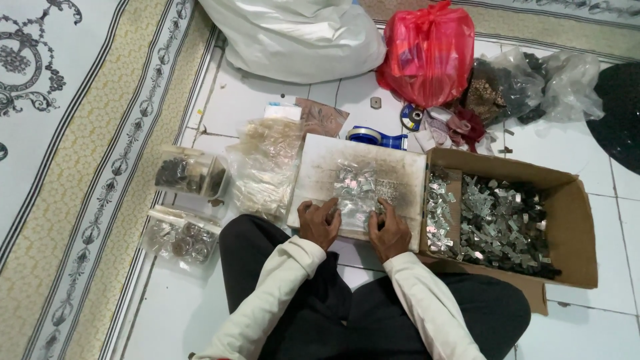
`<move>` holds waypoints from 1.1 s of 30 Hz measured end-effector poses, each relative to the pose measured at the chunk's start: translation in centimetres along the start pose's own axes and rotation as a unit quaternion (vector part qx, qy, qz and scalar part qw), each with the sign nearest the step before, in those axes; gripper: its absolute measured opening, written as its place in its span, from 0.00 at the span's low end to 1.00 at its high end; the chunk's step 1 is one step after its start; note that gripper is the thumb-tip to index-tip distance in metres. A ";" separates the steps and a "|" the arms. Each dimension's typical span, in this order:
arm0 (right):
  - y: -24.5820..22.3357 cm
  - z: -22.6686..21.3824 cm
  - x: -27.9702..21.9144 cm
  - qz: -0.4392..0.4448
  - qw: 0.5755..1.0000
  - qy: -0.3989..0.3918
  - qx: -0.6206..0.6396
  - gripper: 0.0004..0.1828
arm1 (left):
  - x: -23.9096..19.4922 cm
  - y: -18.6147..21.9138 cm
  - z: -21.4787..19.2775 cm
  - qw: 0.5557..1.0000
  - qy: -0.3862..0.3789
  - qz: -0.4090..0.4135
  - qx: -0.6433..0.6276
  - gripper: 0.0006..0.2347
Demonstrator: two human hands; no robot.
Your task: The person sits on the floor and sorts small metallic parts from a cardboard box into a clear plastic bag. They place the bag on a white board, seal it, and then return to the box to continue sorting additional parts.
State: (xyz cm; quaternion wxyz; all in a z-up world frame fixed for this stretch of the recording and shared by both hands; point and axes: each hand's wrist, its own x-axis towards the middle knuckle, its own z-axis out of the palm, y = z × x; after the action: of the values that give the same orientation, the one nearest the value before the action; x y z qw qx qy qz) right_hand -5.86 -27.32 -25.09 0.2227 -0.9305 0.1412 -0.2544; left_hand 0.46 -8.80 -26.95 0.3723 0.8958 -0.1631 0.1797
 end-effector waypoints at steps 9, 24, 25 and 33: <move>0.6 0.7 0.2 -0.089 0.992 0.076 -0.050 0.22 | -0.4 -1.0 0.9 0.992 0.094 0.074 0.036 0.17; 1.3 0.1 -0.1 -0.118 0.992 -0.029 -0.039 0.12 | 1.3 -1.4 -2.5 0.967 -0.092 0.210 0.111 0.07; 1.0 -0.3 0.1 -0.117 0.992 -0.029 -0.039 0.12 | 1.3 -1.4 -2.6 0.967 -0.093 0.210 0.111 0.07; 1.1 -1.1 0.2 -0.176 0.982 -0.053 -0.046 0.13 | 1.5 -0.5 -4.4 0.930 -0.110 0.347 0.041 0.14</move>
State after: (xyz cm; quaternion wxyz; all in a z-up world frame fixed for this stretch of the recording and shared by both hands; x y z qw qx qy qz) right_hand -6.39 -28.70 -24.69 0.1386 -0.9621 -0.0257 -0.2336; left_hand 1.09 -5.53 -23.70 0.2295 0.8118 -0.4963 0.2047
